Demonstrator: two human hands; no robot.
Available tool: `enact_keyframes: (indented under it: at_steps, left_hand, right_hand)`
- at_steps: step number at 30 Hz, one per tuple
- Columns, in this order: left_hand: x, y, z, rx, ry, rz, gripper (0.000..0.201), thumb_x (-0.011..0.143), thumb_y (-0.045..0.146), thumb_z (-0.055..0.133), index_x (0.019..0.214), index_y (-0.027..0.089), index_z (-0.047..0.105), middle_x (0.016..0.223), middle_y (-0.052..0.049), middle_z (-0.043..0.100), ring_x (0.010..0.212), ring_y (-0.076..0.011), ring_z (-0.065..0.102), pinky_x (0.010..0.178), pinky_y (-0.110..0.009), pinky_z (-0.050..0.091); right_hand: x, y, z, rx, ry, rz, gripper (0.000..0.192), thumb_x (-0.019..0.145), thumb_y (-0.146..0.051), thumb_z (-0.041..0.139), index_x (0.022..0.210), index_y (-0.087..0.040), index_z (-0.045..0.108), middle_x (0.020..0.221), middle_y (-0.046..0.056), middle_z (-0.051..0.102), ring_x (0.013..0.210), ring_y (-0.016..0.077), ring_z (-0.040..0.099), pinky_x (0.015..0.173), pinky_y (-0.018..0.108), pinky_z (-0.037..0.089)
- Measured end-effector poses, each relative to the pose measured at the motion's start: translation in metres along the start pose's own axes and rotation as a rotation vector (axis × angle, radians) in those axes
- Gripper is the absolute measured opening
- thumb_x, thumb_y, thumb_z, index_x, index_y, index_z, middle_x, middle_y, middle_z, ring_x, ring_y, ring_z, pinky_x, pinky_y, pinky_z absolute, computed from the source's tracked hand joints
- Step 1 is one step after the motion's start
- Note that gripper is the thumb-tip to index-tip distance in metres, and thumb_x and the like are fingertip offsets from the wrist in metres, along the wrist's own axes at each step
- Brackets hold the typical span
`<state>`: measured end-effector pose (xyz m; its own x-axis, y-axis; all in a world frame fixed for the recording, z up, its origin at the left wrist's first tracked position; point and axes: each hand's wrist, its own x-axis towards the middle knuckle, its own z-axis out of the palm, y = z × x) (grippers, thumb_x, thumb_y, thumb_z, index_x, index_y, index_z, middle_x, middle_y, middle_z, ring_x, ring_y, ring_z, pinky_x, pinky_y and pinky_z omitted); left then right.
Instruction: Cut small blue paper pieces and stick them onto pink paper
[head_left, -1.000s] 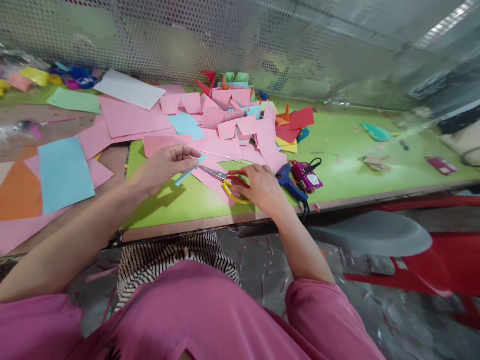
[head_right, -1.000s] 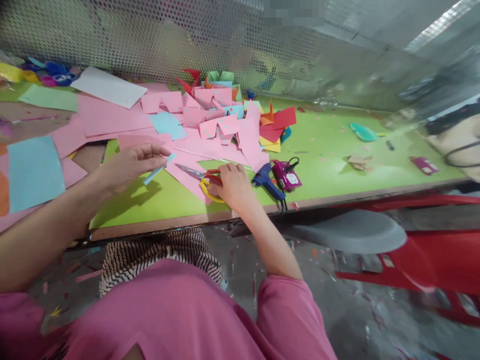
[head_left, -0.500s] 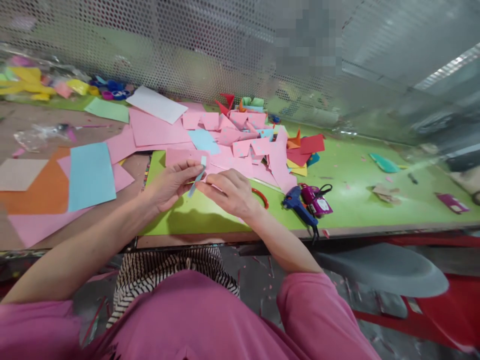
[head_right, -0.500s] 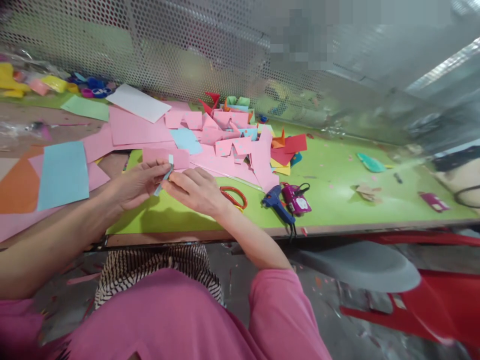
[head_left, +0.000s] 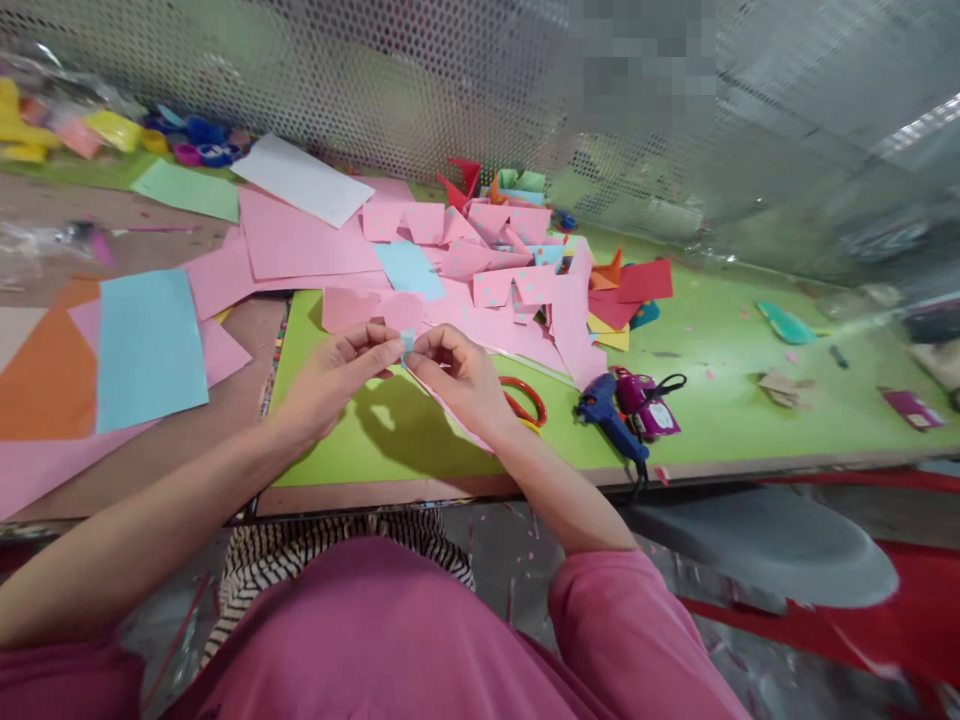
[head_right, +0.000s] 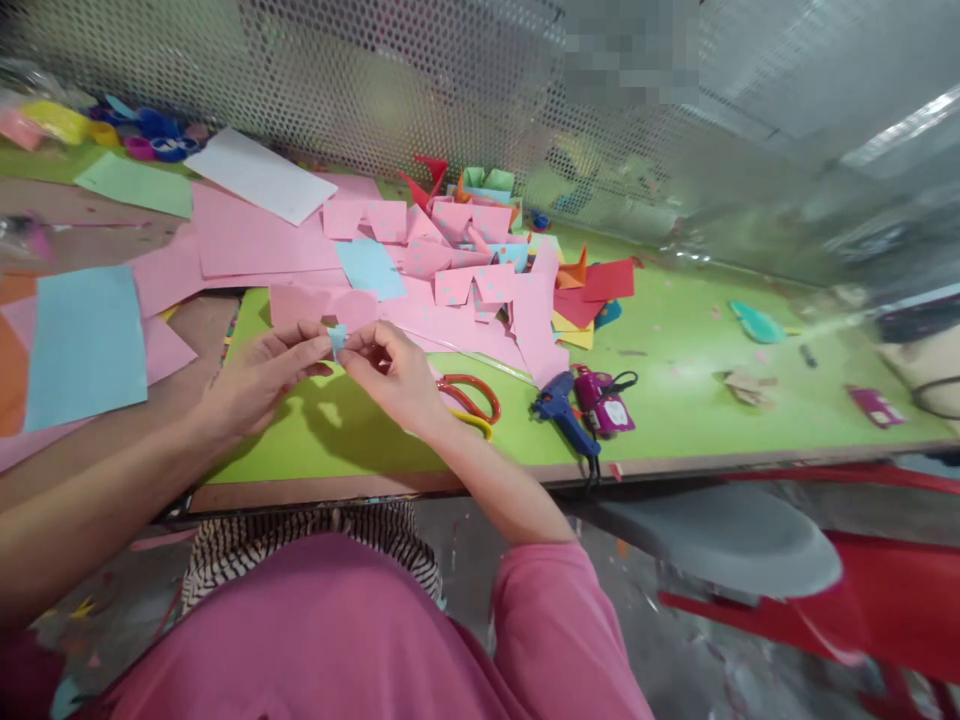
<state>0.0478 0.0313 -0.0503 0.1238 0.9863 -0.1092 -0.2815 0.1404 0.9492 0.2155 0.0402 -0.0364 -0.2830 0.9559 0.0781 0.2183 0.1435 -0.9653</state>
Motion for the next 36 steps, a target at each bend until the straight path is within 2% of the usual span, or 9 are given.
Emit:
enact_keyframes:
  at_steps: [6, 9, 13, 16, 21, 23, 25, 29, 36]
  left_hand:
    - [-0.004, 0.002, 0.001, 0.172, 0.068, 0.046, 0.024, 0.070, 0.041, 0.080, 0.079, 0.023, 0.068, 0.077, 0.001, 0.064, 0.071, -0.0139, 0.055, 0.070, -0.029, 0.047]
    - [-0.008, 0.004, 0.002, 0.209, 0.013, 0.039, 0.020, 0.072, 0.039, 0.078, 0.078, 0.023, 0.068, 0.075, 0.000, 0.065, 0.071, -0.0148, 0.057, 0.068, -0.029, 0.046]
    - [-0.013, 0.007, 0.002, 0.248, -0.056, 0.037, 0.015, 0.077, 0.035, 0.075, 0.078, 0.022, 0.067, 0.074, 0.001, 0.064, 0.069, -0.0144, 0.057, 0.064, -0.028, 0.045]
    - [-0.014, 0.010, 0.002, 0.266, -0.073, 0.047, 0.019, 0.083, 0.040, 0.070, 0.078, 0.022, 0.067, 0.074, 0.000, 0.064, 0.070, -0.0148, 0.057, 0.066, -0.028, 0.046]
    - [-0.013, 0.007, 0.002, 0.200, -0.173, 0.035, 0.028, 0.073, 0.042, 0.082, 0.090, 0.023, 0.071, 0.090, -0.003, 0.073, 0.084, -0.0196, 0.066, 0.076, -0.031, 0.051]
    - [-0.013, 0.007, 0.002, 0.214, -0.154, 0.051, 0.022, 0.076, 0.038, 0.079, 0.088, 0.022, 0.071, 0.090, -0.003, 0.074, 0.082, -0.0184, 0.066, 0.075, -0.030, 0.051]
    - [-0.013, 0.009, 0.002, 0.265, -0.091, 0.051, 0.016, 0.081, 0.037, 0.073, 0.086, 0.022, 0.070, 0.083, -0.002, 0.074, 0.071, -0.0153, 0.062, 0.065, -0.028, 0.047]
    - [-0.013, 0.015, 0.002, 0.377, -0.021, 0.005, 0.017, 0.085, 0.039, 0.066, 0.085, 0.022, 0.071, 0.077, -0.002, 0.074, 0.058, -0.0128, 0.052, 0.053, -0.027, 0.036]
    - [-0.011, 0.015, 0.001, 0.366, -0.034, 0.009, 0.015, 0.086, 0.034, 0.066, 0.086, 0.020, 0.072, 0.079, -0.002, 0.076, 0.074, -0.0154, 0.067, 0.072, -0.027, 0.049]
  right_hand:
    - [-0.002, 0.004, -0.004, 0.027, -0.022, -0.015, 0.026, 0.084, -0.045, 0.072, 0.093, -0.023, 0.061, 0.080, -0.004, 0.054, 0.066, 0.0097, 0.045, 0.058, 0.025, 0.038]
    - [-0.001, 0.002, -0.006, 0.059, 0.002, -0.026, 0.031, 0.086, -0.051, 0.071, 0.096, -0.024, 0.061, 0.078, -0.004, 0.054, 0.064, 0.0099, 0.045, 0.056, 0.025, 0.037]
    - [-0.001, -0.002, -0.005, 0.126, -0.014, -0.023, 0.030, 0.086, -0.050, 0.072, 0.084, -0.022, 0.061, 0.076, -0.003, 0.056, 0.063, 0.0089, 0.044, 0.053, 0.025, 0.035]
    - [-0.001, -0.003, -0.003, 0.233, -0.003, -0.020, 0.033, 0.085, -0.052, 0.073, 0.082, -0.023, 0.059, 0.069, -0.005, 0.053, 0.057, 0.0077, 0.041, 0.049, 0.025, 0.031]
    - [0.001, 0.000, -0.004, 0.334, 0.019, -0.016, 0.031, 0.087, -0.051, 0.072, 0.084, -0.024, 0.057, 0.061, -0.009, 0.048, 0.044, 0.0050, 0.031, 0.040, 0.024, 0.023]
    - [0.001, 0.001, -0.005, 0.347, 0.023, 0.000, 0.032, 0.086, -0.052, 0.073, 0.084, -0.023, 0.058, 0.063, -0.008, 0.051, 0.044, 0.0045, 0.031, 0.038, 0.023, 0.022]
    - [0.002, 0.002, -0.006, 0.361, 0.034, 0.017, 0.034, 0.083, -0.053, 0.076, 0.084, -0.023, 0.059, 0.067, -0.007, 0.054, 0.045, 0.0043, 0.032, 0.037, 0.022, 0.023]
    - [0.003, 0.003, -0.007, 0.385, 0.038, 0.035, 0.035, 0.082, -0.053, 0.077, 0.085, -0.022, 0.060, 0.070, -0.006, 0.057, 0.049, 0.0045, 0.036, 0.038, 0.020, 0.023]
    - [0.002, 0.000, -0.007, 0.398, -0.012, 0.032, 0.033, 0.084, -0.050, 0.076, 0.089, -0.021, 0.062, 0.069, -0.005, 0.058, 0.050, 0.0043, 0.038, 0.040, 0.021, 0.025]
